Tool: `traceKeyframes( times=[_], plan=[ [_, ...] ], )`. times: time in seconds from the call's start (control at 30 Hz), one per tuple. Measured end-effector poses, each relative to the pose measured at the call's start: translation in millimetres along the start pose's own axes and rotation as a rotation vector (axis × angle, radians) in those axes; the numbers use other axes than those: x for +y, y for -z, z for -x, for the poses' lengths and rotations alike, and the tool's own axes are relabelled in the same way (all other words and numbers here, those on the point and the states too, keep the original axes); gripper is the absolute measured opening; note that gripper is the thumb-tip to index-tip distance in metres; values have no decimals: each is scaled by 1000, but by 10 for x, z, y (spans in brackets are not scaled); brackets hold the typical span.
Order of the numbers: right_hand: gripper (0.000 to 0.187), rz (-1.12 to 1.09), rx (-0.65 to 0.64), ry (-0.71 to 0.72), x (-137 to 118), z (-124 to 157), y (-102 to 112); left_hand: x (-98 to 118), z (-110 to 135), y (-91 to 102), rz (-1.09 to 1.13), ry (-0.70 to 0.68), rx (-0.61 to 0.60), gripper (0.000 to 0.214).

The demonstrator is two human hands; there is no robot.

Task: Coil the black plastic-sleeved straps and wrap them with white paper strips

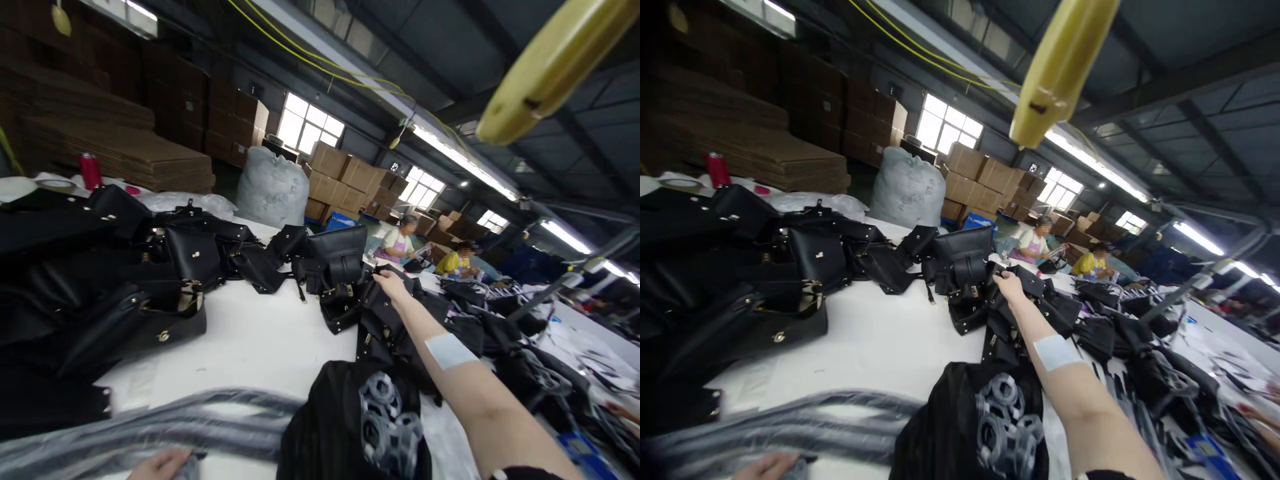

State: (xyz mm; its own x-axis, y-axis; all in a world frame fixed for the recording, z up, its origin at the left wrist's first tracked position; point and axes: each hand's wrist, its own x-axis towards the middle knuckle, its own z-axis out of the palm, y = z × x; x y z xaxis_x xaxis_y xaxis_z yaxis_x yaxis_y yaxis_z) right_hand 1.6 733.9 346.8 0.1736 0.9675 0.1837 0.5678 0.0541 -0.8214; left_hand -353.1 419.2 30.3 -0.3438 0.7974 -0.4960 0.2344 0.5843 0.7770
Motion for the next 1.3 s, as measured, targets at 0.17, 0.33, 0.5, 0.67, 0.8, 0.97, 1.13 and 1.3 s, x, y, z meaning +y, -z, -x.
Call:
traceKeyframes(
  times=[0.17, 0.33, 0.5, 0.67, 0.8, 0.97, 1.13, 1.3],
  plan=[
    [30, 123, -299, -51, 734, 1256, 718, 788, 513, 186, 24, -26, 171, 31],
    [37, 20, -546, -1, 1062, 2554, 1284, 1225, 1093, 91, 139, -116, 177, 50],
    [37, -230, -588, -82, 1266, 3780, 1330, 1391, 2153, -633, 540, -236, -259, 52],
    [41, -352, -639, -63, 1714, 4677, 1161, 817, 2848, -1579, 423, -84, -590, 46],
    [36, -206, -698, 28, 2334, 5198, 1234, -47, 3217, -2089, 247, -12, -804, 47],
    [32, -67, -310, -61, 3189, 5699, 1475, -1054, 3613, -2336, 153, 62, -852, 53],
    [22, 222, -161, 92, 3555, 6132, 1319, -1747, 3923, -2376, 191, 39, -731, 61],
    [28, 763, -135, 222, 3606, 6143, 879, -2119, 4269, -2330, 219, -36, -621, 64]
  ],
)
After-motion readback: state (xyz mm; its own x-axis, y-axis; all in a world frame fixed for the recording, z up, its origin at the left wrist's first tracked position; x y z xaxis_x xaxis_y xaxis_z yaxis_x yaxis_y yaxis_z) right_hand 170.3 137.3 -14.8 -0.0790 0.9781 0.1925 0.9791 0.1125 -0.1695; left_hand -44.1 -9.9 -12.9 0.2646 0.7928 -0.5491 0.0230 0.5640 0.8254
